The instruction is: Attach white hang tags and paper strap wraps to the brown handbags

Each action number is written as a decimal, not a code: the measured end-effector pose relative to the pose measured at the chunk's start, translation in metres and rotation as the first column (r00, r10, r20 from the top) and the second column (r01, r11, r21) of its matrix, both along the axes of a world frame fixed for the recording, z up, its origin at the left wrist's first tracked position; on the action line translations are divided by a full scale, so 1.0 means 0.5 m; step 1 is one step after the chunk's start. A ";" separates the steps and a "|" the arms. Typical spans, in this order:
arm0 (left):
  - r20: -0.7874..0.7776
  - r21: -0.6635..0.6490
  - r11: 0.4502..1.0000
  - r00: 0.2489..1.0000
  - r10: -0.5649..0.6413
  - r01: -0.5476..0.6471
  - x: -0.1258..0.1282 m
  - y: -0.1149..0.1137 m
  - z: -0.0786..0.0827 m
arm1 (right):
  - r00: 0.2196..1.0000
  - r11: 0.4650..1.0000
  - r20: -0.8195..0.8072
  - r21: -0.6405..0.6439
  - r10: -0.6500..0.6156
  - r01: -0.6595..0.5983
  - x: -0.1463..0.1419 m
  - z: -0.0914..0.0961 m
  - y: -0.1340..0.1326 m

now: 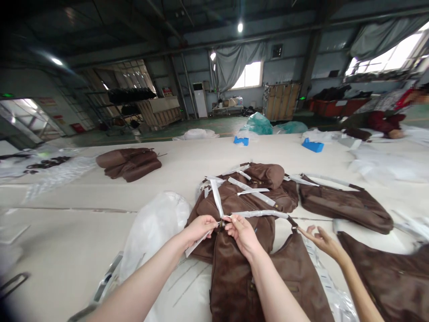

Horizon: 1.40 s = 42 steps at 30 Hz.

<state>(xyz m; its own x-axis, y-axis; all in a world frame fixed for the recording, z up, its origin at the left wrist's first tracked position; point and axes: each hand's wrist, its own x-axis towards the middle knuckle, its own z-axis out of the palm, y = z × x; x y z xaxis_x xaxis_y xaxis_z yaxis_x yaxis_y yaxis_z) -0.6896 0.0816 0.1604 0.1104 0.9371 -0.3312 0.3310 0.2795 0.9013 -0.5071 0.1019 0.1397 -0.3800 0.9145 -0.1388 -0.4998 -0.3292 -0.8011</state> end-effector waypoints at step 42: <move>0.439 -0.012 0.909 0.815 0.379 -0.416 0.106 -0.115 0.031 | 0.288 0.389 0.507 0.839 -0.812 -0.380 0.029 0.047 -0.172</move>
